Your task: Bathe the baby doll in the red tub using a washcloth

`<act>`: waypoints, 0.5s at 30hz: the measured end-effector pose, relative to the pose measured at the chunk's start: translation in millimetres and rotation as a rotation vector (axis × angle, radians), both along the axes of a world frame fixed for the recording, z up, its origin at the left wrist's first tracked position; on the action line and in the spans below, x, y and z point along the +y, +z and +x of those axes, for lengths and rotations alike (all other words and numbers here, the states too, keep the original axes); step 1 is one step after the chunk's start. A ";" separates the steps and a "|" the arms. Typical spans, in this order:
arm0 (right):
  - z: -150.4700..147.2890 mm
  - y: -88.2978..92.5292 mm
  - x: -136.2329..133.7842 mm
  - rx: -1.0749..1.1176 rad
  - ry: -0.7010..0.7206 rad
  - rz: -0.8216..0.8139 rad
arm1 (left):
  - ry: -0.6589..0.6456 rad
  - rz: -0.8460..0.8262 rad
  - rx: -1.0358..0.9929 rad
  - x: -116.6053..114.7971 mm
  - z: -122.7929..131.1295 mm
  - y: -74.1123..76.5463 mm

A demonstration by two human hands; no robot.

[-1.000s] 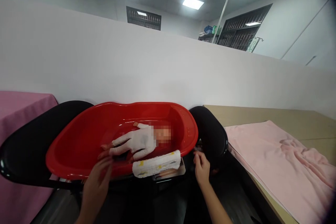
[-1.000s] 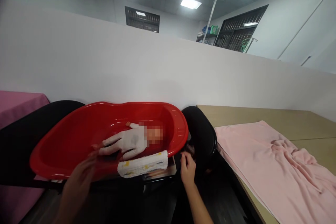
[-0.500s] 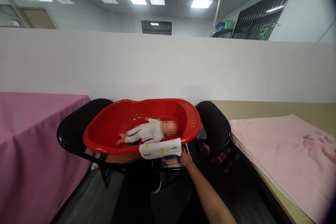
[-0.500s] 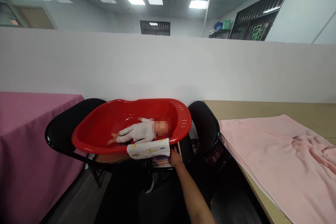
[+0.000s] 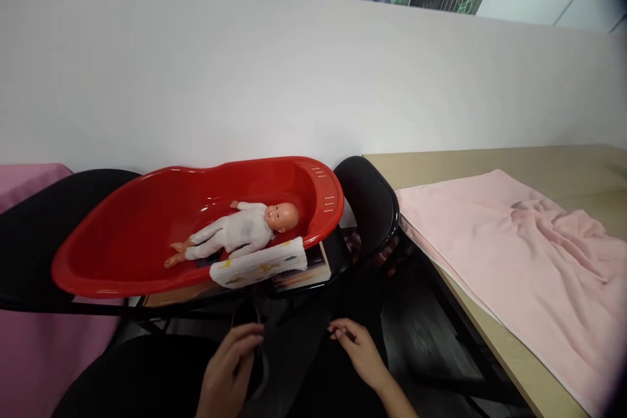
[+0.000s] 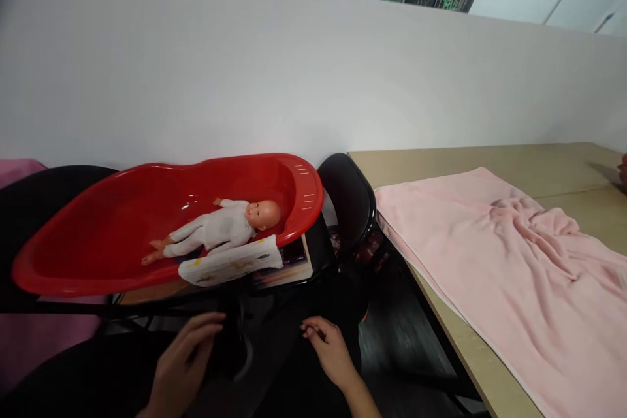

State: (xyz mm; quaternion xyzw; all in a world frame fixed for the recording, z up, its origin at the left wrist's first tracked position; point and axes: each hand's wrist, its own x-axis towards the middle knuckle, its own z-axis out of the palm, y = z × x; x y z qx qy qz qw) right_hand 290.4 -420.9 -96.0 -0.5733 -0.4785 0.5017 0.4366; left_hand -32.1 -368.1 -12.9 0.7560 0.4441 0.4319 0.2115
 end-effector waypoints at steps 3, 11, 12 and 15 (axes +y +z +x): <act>-5.3 13.9 3.3 -0.014 -0.037 -0.003 | 0.031 0.141 0.008 42.1 9.9 30.2; -86.0 106.3 90.4 -0.517 0.083 0.768 | 0.149 0.147 0.156 189.5 31.1 84.5; -94.8 117.2 106.7 -0.628 0.079 0.835 | 0.141 0.089 0.193 215.0 36.7 88.9; -107.6 134.0 157.8 -0.870 0.157 0.899 | 0.107 -0.100 0.336 288.7 55.5 87.0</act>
